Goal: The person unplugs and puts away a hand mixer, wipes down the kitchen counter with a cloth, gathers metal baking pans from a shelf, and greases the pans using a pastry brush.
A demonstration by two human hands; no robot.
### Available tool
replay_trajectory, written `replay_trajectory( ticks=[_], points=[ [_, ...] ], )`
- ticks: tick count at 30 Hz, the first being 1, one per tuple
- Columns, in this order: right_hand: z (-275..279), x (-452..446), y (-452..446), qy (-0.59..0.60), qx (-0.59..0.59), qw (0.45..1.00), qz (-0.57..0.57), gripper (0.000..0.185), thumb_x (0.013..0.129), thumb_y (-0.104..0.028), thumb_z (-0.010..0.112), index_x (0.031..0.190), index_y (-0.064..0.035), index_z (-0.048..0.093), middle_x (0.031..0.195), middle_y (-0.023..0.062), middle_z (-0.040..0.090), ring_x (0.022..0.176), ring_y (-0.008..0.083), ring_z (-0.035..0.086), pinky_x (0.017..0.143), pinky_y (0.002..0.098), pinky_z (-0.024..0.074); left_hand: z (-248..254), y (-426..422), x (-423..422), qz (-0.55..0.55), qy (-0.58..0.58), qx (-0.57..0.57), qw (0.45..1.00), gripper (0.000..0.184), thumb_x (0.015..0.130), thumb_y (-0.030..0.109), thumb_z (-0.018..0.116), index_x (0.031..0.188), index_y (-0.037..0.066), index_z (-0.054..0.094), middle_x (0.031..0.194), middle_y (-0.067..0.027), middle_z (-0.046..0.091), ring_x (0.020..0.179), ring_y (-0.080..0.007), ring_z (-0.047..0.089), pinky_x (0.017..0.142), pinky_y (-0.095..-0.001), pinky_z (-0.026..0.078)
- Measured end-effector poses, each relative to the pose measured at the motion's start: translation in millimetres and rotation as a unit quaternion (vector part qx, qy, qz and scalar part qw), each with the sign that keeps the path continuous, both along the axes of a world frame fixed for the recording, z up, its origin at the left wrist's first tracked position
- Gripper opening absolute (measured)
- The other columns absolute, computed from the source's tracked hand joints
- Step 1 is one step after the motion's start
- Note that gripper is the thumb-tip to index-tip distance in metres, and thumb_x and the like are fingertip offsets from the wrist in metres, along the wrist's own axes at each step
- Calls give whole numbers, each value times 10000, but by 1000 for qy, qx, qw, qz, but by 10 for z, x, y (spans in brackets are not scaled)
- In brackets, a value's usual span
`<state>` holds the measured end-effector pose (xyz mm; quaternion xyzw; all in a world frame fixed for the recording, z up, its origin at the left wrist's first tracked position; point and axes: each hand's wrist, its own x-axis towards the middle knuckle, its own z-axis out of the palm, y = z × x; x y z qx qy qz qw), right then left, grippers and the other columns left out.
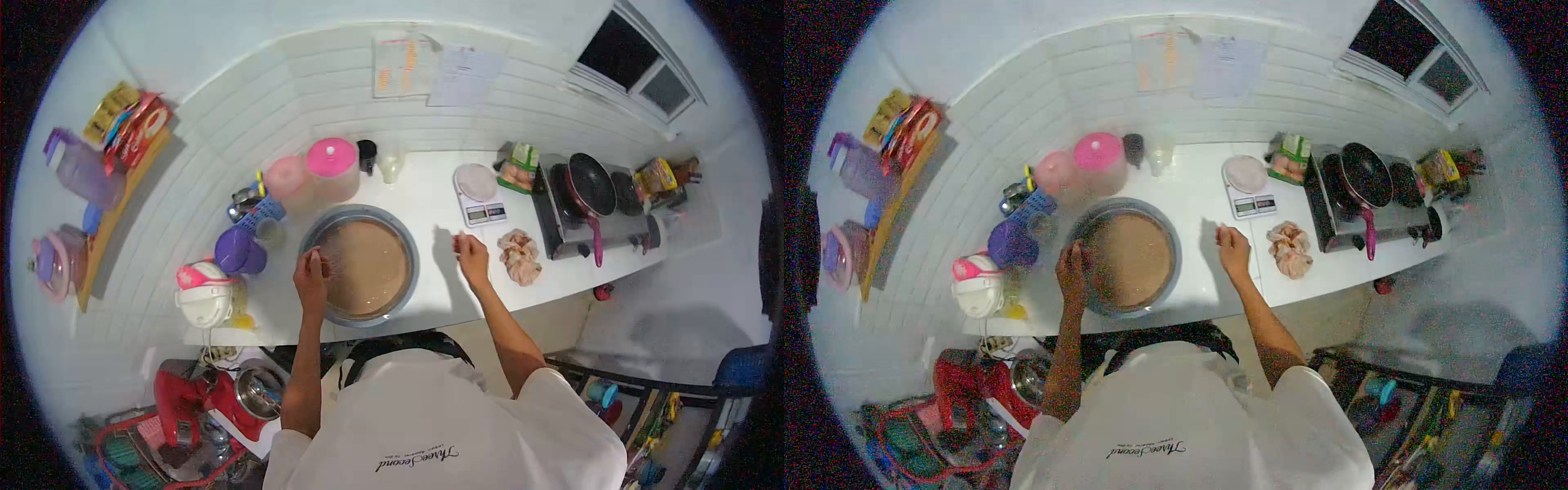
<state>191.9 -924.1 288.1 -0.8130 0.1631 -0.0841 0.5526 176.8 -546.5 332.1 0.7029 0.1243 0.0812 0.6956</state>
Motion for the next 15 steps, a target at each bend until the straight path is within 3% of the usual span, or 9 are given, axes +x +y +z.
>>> replay_trajectory(
  ticks=[3,6,7,8,10,11,12,14,15],
  points=[
    [-331,-307,-664,-15,-141,989,-33,277,966,-238,651,1106,0,666,884,126,716,772,214,678,739,329,548,44,-333,123,-37,-21,50,998,340,1052,326,570,1202,32,651,888,-34,656,781,-101,621,704,-279,529],
    [-472,-477,-1089,-9,-137,990,-37,367,930,-221,678,1206,12,611,954,159,712,881,282,676,889,402,520,76,-658,189,-60,-59,78,993,322,1056,318,566,1190,41,662,893,-26,656,777,-98,614,686,-275,517],
    [-536,-466,-1268,20,-230,973,0,523,906,-234,704,1335,10,530,1142,234,651,1102,378,603,1056,502,397,149,-813,192,-49,-41,52,997,318,1058,315,563,1183,41,665,893,-23,656,775,-99,612,680,-273,512],
    [-631,-493,-1386,21,-314,949,-21,596,891,-258,718,1379,2,494,1225,253,602,1178,399,550,1059,517,394,186,-931,182,-38,-22,27,999,314,1060,313,561,1176,41,667,893,-20,656,773,-100,610,675,-270,508],
    [-487,-489,-1525,18,-475,878,-60,745,861,-306,748,1466,-15,423,1391,291,503,1329,441,445,1066,547,389,60,-1081,208,-24,-114,172,978,309,1062,310,558,1169,41,667,892,-15,655,768,-99,606,670,-266,504],
    [-401,-395,-1607,117,-420,898,-56,915,824,-354,772,1555,-64,303,1498,296,374,1400,507,301,1131,618,270,-4,-1128,205,-23,-110,158,981,305,1063,306,558,1167,40,665,890,-14,654,767,-98,604,669,-265,503],
    [-433,-387,-1672,130,-403,904,-54,926,812,-358,780,1555,-71,308,1493,298,381,1396,503,315,1132,614,275,-18,-1189,203,-21,-107,144,984,301,1063,302,557,1165,39,664,888,-13,654,766,-97,603,668,-264,502],
    [-624,-402,-1856,155,-369,915,-49,947,788,-367,796,1556,-85,320,1481,303,395,1388,495,342,1135,606,285,101,-1303,218,-25,-3,-59,998,290,1064,289,558,1164,37,659,883,-13,652,767,-94,603,667,-263,502],
    [-669,-378,-1950,149,-386,911,8,848,836,-400,740,1537,-129,346,1454,267,436,1345,453,417,1002,666,397,50,-1335,227,-23,-1,-45,999,286,1064,281,558,1166,32,656,882,-15,651,765,-94,602,666,-260,501]
  ],
)
